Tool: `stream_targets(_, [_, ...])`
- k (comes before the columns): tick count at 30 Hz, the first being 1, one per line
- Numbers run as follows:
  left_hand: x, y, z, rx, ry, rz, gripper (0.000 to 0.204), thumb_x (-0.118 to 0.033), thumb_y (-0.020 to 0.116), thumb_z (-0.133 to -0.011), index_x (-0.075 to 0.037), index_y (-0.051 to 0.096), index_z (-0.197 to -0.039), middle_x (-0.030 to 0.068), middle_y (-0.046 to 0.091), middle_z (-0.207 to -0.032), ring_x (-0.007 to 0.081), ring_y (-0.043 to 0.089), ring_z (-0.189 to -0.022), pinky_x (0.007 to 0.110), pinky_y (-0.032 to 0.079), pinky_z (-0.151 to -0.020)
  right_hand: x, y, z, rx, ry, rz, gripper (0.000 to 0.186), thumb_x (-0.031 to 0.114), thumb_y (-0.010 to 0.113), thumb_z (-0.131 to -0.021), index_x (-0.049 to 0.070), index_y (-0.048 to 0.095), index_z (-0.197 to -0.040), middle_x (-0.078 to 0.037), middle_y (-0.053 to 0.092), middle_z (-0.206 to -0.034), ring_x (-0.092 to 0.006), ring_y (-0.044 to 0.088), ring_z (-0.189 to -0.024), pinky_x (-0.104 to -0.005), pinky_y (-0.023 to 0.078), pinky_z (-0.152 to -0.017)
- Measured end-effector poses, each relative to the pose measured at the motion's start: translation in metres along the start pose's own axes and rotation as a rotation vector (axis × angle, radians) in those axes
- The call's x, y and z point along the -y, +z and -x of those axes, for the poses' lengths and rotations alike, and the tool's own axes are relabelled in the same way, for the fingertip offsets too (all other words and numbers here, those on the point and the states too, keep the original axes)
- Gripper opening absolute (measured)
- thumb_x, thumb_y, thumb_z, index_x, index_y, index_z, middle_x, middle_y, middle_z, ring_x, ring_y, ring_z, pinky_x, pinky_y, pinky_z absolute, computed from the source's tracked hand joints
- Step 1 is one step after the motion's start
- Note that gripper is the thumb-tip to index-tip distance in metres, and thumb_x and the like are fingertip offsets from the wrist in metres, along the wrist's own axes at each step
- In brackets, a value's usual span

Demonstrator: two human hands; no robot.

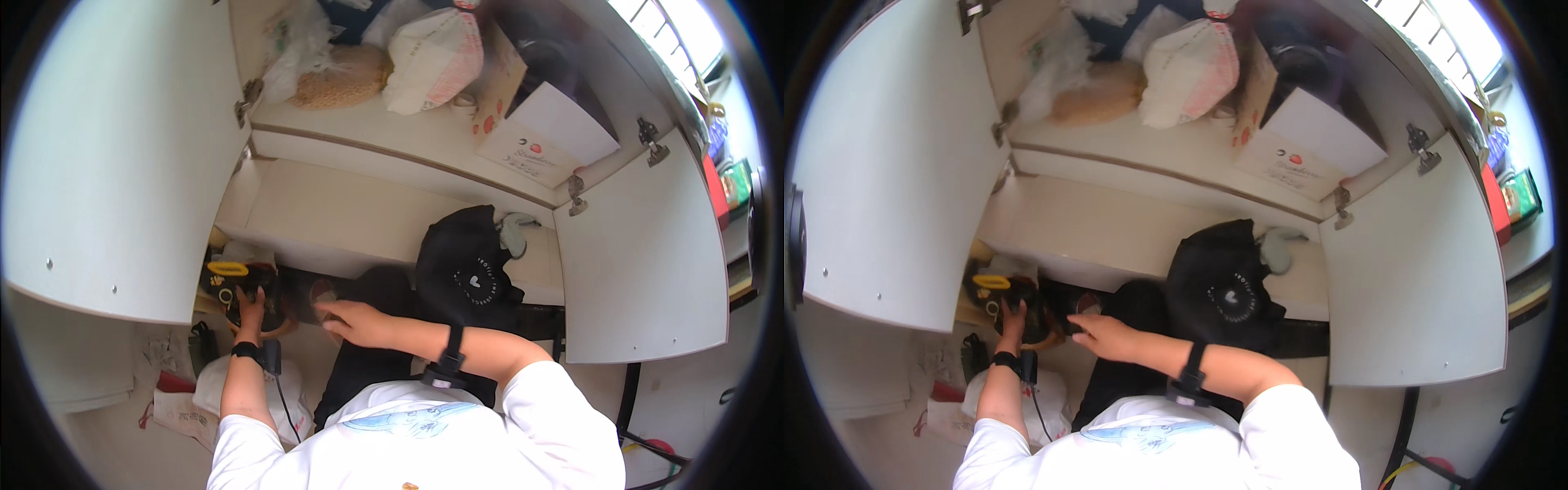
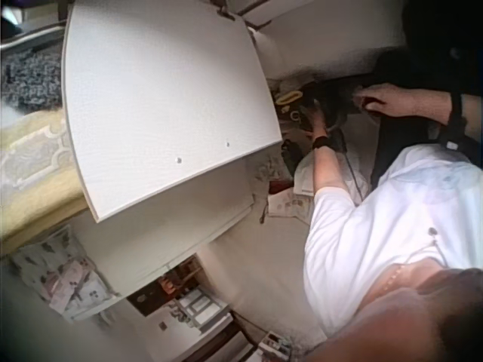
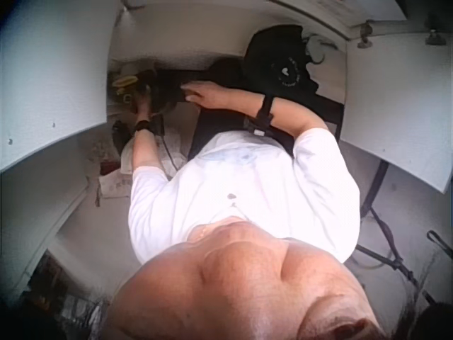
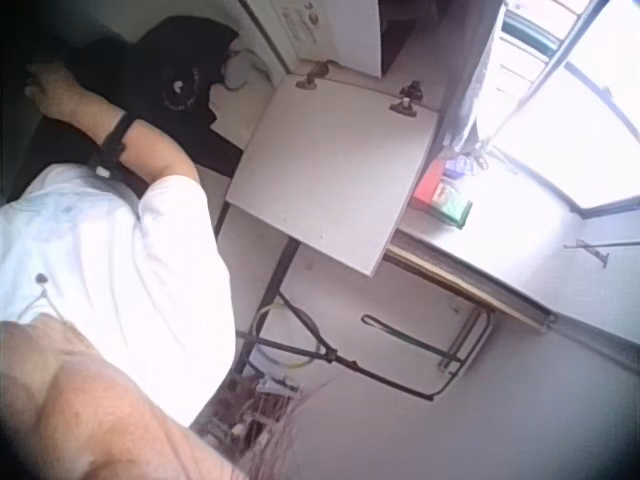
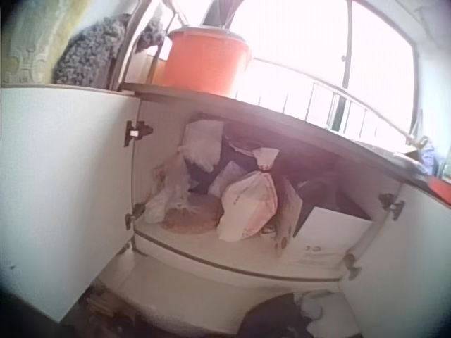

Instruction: The person wipes a surface with a cloth, handles plastic bags, and organizes items including tote bags and packaged goods inside a cabinet.

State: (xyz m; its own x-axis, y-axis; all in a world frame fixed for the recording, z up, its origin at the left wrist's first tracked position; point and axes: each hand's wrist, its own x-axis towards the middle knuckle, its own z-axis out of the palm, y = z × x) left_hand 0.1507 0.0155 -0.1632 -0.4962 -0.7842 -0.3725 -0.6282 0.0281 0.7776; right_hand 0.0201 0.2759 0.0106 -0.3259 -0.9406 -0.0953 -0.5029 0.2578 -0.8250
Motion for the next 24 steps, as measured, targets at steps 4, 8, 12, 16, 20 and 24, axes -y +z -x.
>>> stream_targets(4, [0.019, -0.007, 0.002, -0.02, 0.057, -0.065, 0.074, -0.035, 0.057, -0.085, -0.003, 0.02, -0.141, 0.0232, 0.039, -0.135, 0.0367, 0.042, -0.121, 0.036, 0.036, -0.097, 0.053, -0.063, 0.055, -0.101, -0.232, 0.088, 0.043, 0.018, 0.059, -0.084, 0.002, 0.048, -0.122, -0.018, 0.053, -0.119, -0.0347, 0.052, -0.107, -0.0384, 0.043, -0.091])
stream_targets(8, [0.007, -0.016, 0.028, 0.227, 0.125, -0.115, 0.055, -0.032, 0.058, -0.085, 0.001, 0.044, -0.127, 0.0212, 0.053, -0.121, 0.0312, 0.051, -0.112, 0.035, 0.04, -0.092, 0.055, -0.131, 0.112, -0.41, -0.182, 0.375, 0.041, 0.013, 0.064, -0.079, 0.001, 0.052, -0.116, -0.018, 0.053, -0.117, -0.034, 0.052, -0.106, -0.0397, 0.043, -0.089])
stream_targets(12, [-0.018, -0.012, 0.079, 0.379, -0.055, 0.065, 0.046, -0.029, 0.061, -0.085, 0.002, 0.053, -0.119, 0.0159, 0.061, -0.111, 0.0216, 0.058, -0.101, 0.031, 0.044, -0.086, 0.012, -0.163, 0.18, -0.649, 0.123, 0.549, 0.047, 0.015, 0.067, -0.075, -0.001, 0.051, -0.116, -0.022, 0.05, -0.119, -0.0375, 0.049, -0.107, -0.0424, 0.041, -0.091])
stream_targets(16, [-0.085, 0.017, 0.124, 0.447, 0.19, 0.019, 0.045, -0.029, 0.062, -0.084, 0.001, 0.054, -0.118, 0.0143, 0.063, -0.107, 0.0188, 0.06, -0.097, 0.028, 0.045, -0.083, -0.051, -0.147, 0.238, -0.752, 0.471, 0.513, 0.068, 0.027, 0.07, -0.074, -0.003, 0.039, -0.126, -0.027, 0.042, -0.126, -0.0412, 0.041, -0.116, -0.0439, 0.034, -0.098])
stream_targets(20, [-0.178, 0.062, 0.162, 0.654, 0.424, 0.079, 0.045, -0.028, 0.063, -0.084, -0.002, 0.054, -0.119, 0.0139, 0.062, -0.109, 0.0197, 0.059, -0.1, 0.03, 0.046, -0.086, -0.099, -0.13, 0.258, -0.854, 0.661, 0.224, 0.084, 0.033, 0.074, -0.071, -0.006, 0.03, -0.131, -0.03, 0.036, -0.131, -0.0398, 0.035, -0.124, -0.0421, 0.032, -0.101])
stream_targets(24, [-0.24, 0.111, 0.187, 0.68, 0.425, -0.088, 0.072, -0.032, 0.07, -0.077, -0.003, 0.036, -0.134, 0.0213, 0.054, -0.119, 0.027, 0.055, -0.109, 0.034, 0.044, -0.09, -0.103, -0.136, 0.259, -0.933, 0.713, -0.028, 0.071, 0.024, 0.074, -0.07, -0.004, 0.039, -0.126, -0.026, 0.049, -0.12, -0.0352, 0.049, -0.113, -0.0385, 0.039, -0.096])
